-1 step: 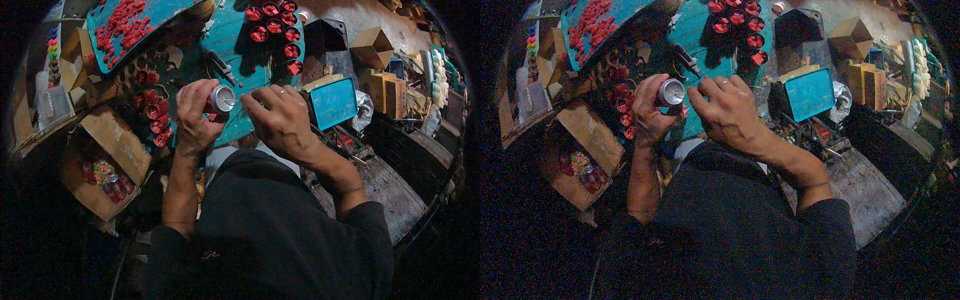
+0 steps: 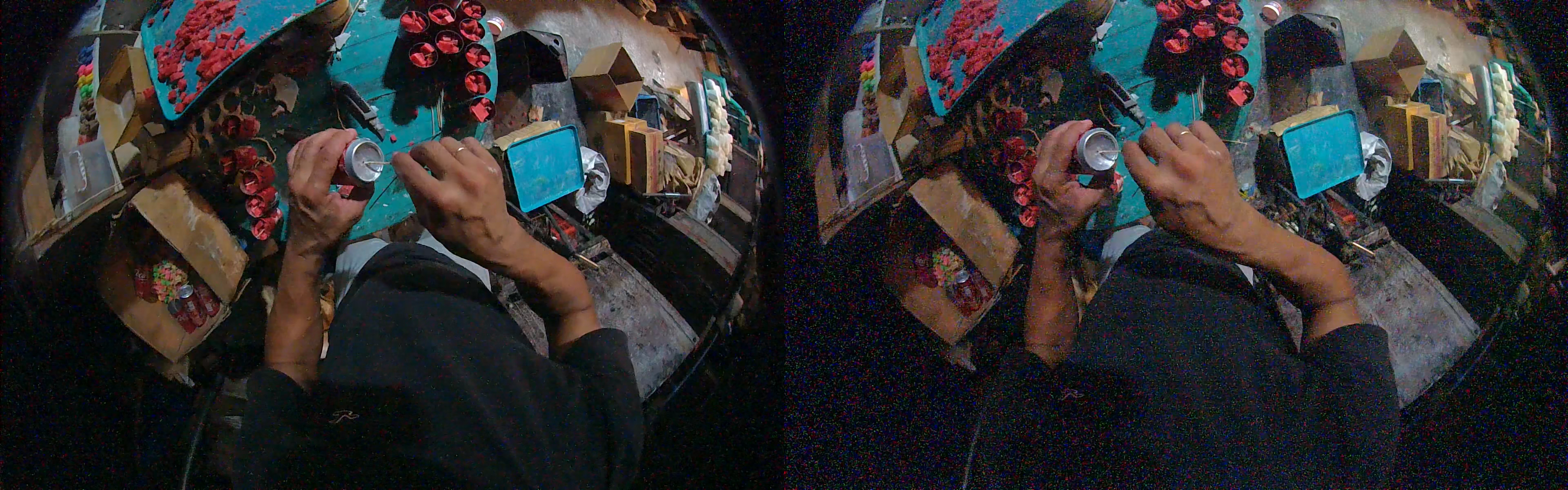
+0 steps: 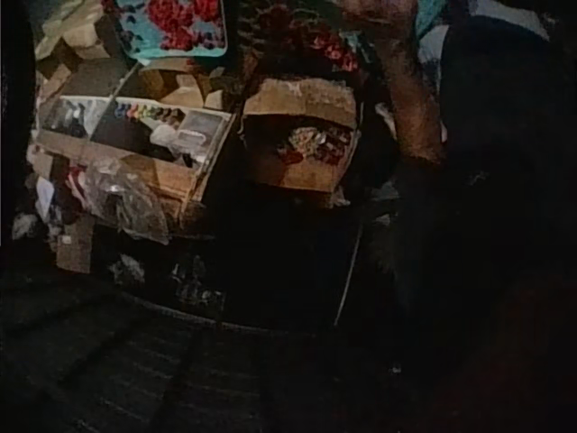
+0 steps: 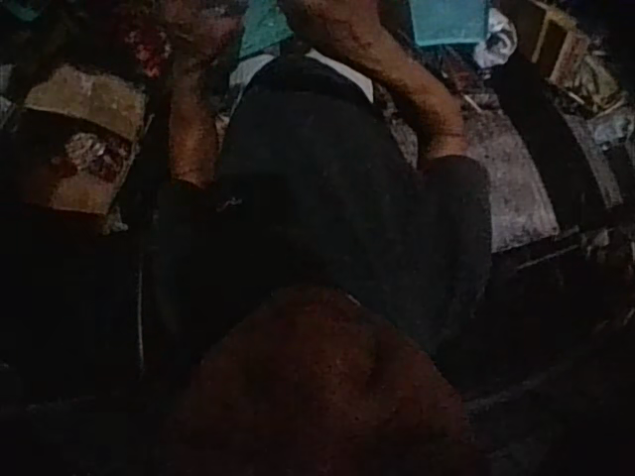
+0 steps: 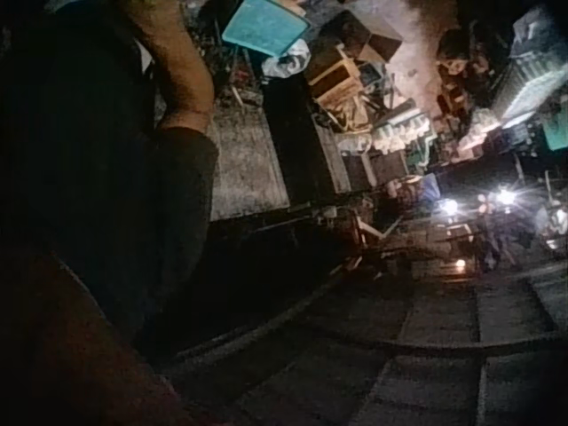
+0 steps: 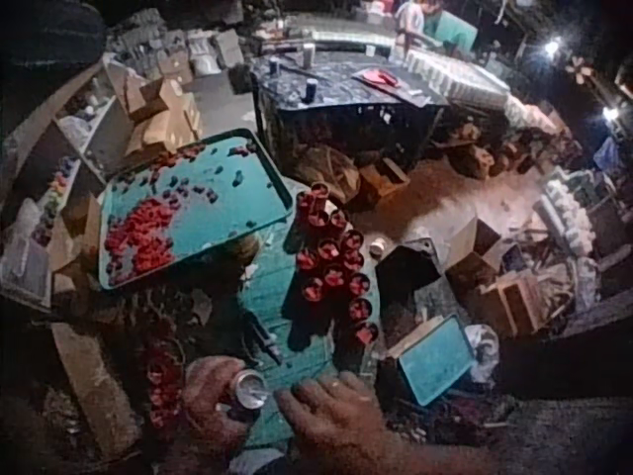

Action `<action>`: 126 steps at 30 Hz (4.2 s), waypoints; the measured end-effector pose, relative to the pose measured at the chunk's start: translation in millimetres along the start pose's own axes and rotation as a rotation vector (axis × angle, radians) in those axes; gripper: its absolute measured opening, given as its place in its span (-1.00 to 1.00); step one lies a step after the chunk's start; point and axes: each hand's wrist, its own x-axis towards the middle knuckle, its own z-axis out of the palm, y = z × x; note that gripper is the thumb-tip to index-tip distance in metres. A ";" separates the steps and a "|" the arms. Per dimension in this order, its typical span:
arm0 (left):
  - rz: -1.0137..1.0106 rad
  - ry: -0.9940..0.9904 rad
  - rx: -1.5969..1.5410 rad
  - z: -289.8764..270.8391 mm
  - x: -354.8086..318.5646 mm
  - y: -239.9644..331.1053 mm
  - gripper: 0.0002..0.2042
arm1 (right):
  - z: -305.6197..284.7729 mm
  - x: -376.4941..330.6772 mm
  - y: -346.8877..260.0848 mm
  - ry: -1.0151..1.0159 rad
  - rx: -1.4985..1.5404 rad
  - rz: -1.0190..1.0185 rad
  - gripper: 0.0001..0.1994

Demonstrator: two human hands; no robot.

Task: The person assembles small red firecrackers by hand. They pick up red paper pieces, fold them, insert a fuse, and place the finished units into small metal cups on a green workbench.

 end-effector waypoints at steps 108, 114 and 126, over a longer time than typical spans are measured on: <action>-1.185 -0.253 -1.210 107.7 16.9 -11.4 -0.75 | 97.5 -42.7 118.7 -0.281 1.137 0.471 -0.21; -1.432 -0.112 -1.353 141.2 -0.8 -47.5 -0.79 | 119.7 -50.1 128.9 -0.378 1.285 0.457 -0.06; -1.642 -0.367 -1.084 182.8 -42.0 -116.2 -0.70 | 144.5 -60.6 140.6 -0.351 0.931 0.631 -0.67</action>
